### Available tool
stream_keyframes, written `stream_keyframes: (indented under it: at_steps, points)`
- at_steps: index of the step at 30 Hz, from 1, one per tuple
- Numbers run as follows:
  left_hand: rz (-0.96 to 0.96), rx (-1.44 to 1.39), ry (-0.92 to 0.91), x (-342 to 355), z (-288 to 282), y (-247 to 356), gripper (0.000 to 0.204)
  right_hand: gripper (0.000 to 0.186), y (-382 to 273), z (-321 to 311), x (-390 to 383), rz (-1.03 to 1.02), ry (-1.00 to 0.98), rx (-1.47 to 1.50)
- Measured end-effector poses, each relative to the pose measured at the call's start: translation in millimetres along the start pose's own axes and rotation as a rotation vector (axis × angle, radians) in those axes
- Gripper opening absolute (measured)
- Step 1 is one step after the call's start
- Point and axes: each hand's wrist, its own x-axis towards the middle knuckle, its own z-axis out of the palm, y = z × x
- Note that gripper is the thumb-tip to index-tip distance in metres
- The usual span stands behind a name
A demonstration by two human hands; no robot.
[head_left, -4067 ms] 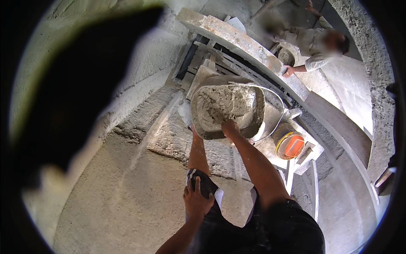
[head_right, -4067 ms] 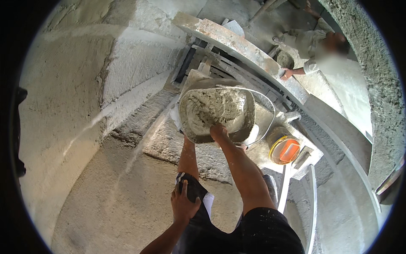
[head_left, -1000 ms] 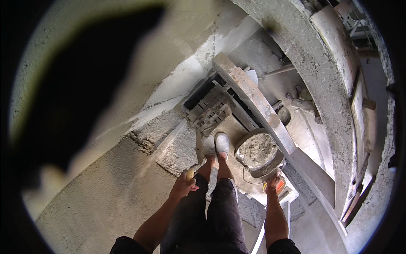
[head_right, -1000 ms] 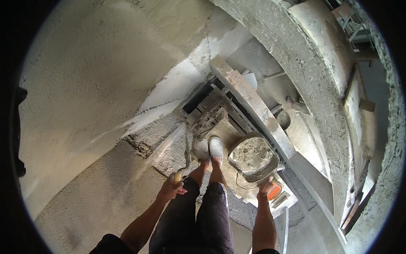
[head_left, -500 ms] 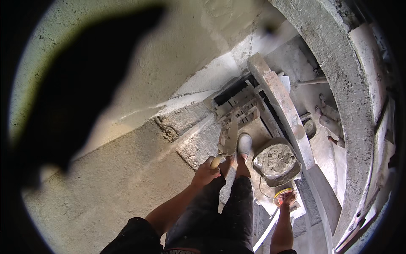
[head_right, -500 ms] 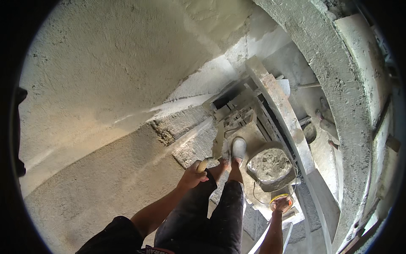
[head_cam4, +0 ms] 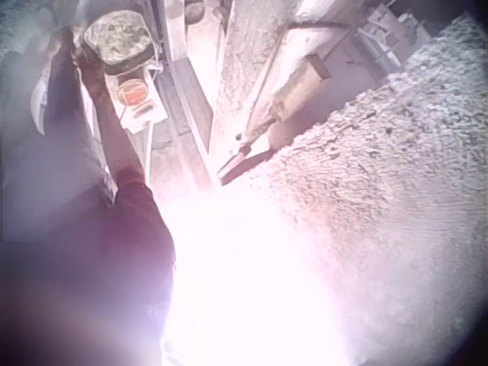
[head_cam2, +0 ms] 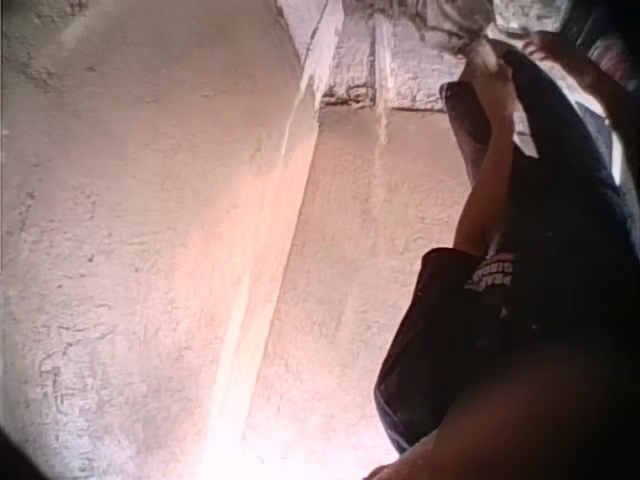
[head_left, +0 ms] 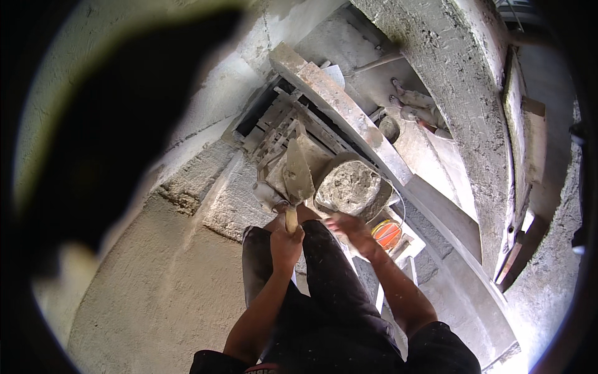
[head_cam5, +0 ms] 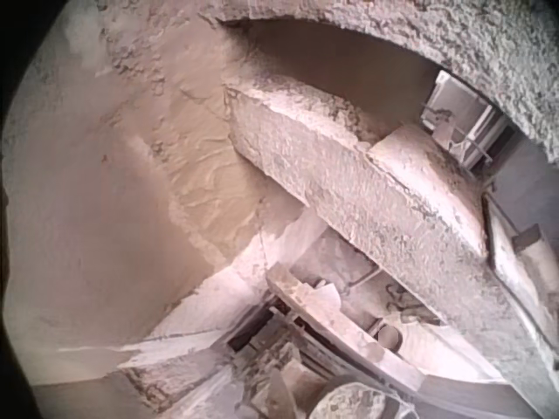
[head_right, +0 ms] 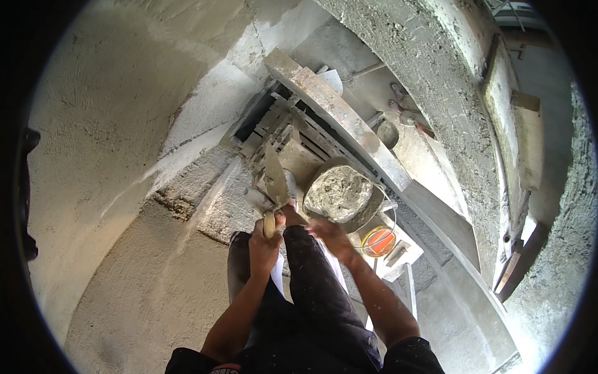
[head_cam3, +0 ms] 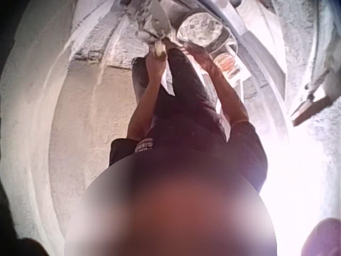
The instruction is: The person scoops wet plaster from a bucket with a trowel and applies it to a curved concrete wall, smoothing the surface in repeated strokes. The person works on a small section of the wall, repeatedly loading the trowel and spreading the plaster.
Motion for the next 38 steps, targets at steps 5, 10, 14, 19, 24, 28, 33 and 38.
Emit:
stream_keyframes:
  at_steps: [5,10,14,19,24,28,33,38]
  points:
    - [0.199,0.197,-0.048,-48.7,5.0,3.1,0.039,0.030,-19.6,119.1,10.6,0.320,0.119,-0.147]
    - [0.315,0.170,-0.075,-113.9,-34.3,-14.7,0.063,0.024,-16.9,111.1,-2.9,0.352,0.265,0.260]
    - [0.252,0.618,-0.704,-157.3,-84.6,-31.6,0.046,0.024,-6.2,89.9,-7.2,0.376,0.286,-0.014]
    - [0.151,0.481,-0.765,-167.1,-90.0,-37.9,0.031,0.024,-3.9,106.8,-22.3,0.313,0.232,-0.264]
    - [-0.303,-0.280,-0.799,-232.4,-144.3,-46.7,0.033,0.025,-30.5,137.8,-69.9,0.355,0.246,-0.495]
    - [-0.599,-0.267,-0.928,-227.0,-150.8,-77.7,0.094,0.024,-41.5,143.1,-57.5,0.427,0.259,-0.587]
    - [-0.075,0.250,-0.727,-71.7,-167.9,-39.6,0.044,0.021,-29.8,144.5,74.7,0.293,0.079,-0.226]
    - [0.889,0.438,0.448,89.6,-295.8,28.8,0.060,0.024,-15.9,173.4,210.7,0.155,0.018,-0.485]
